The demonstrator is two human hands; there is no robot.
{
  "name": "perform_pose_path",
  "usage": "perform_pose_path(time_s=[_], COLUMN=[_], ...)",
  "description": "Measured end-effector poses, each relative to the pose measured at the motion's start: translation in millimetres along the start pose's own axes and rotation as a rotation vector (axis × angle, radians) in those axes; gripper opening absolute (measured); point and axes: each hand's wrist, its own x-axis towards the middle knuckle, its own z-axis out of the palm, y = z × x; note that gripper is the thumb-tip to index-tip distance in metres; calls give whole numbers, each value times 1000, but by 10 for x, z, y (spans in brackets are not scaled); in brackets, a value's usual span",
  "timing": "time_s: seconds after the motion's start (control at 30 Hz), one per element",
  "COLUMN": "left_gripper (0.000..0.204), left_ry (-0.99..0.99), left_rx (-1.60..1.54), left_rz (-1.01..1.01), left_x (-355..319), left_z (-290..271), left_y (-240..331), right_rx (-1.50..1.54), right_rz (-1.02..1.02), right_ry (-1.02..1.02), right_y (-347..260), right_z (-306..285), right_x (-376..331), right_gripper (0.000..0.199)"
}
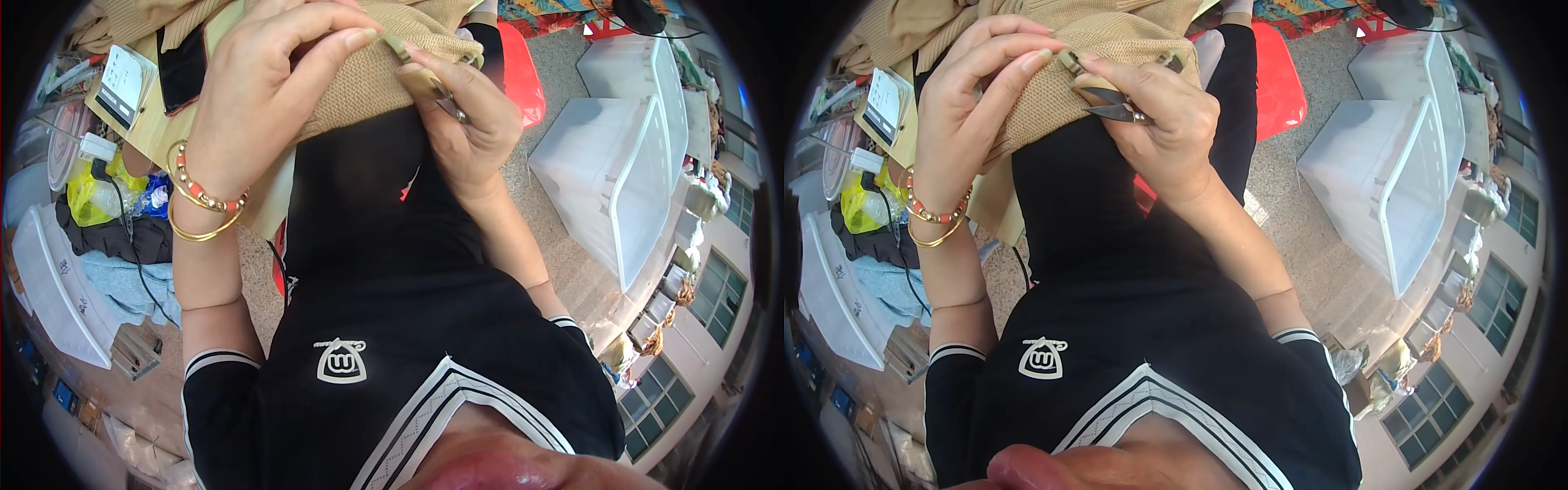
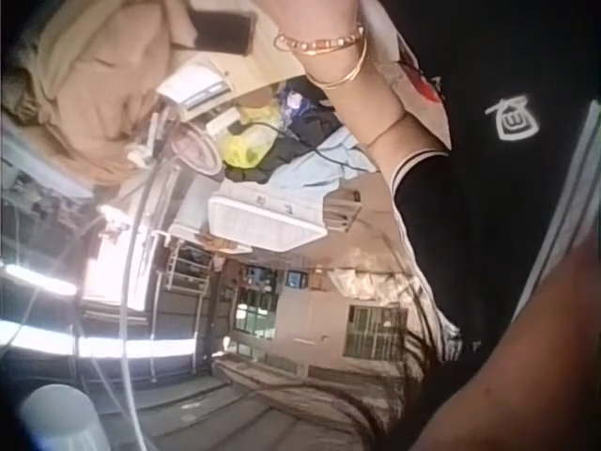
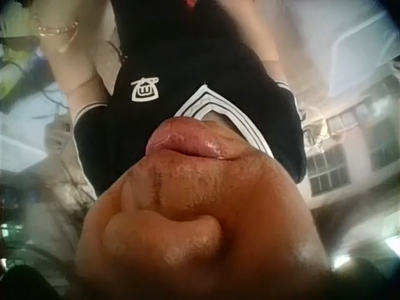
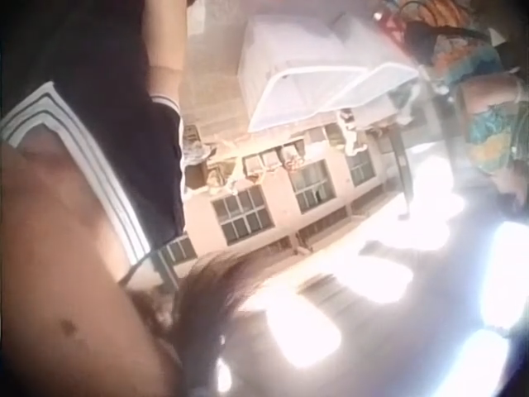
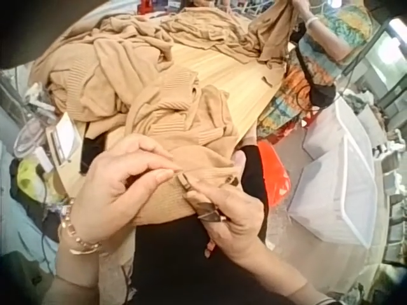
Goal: Trimming loose threads from a finished garment using thread snips.
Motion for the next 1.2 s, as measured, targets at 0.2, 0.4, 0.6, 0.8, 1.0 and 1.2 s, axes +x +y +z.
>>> perform_pose_path(time_s=[0.2, 0.4, 0.6, 0.8, 1.0, 1.2], left_gripper=[11, 7, 7, 9, 13, 18], left_ry=[-61, 140, 207, 209, 146, 129], left_rx=[116, 126, -50, -26, -110, -12], left_rz=[0, 145, 53, 86, -17, 43], left_x=[76, -30, -91, -124, -133, -131], left_z=[-48, 94, 182, 175, 119, 99], left_y=[84, 64, 52, 24, 76, 70], right_rx=[-32, -48, -42, -26, -26, -4], right_rz=[56, 77, 78, 80, 75, 82], right_ry=[-80, -77, -73, -64, -76, -71], right_y=[-65, -68, -43, -54, -45, -35], right_z=[-60, -63, -59, -39, -48, -44], right_x=[-15, -20, -32, -38, -41, -58], right_gripper=[25, 26, 26, 27, 30, 29])
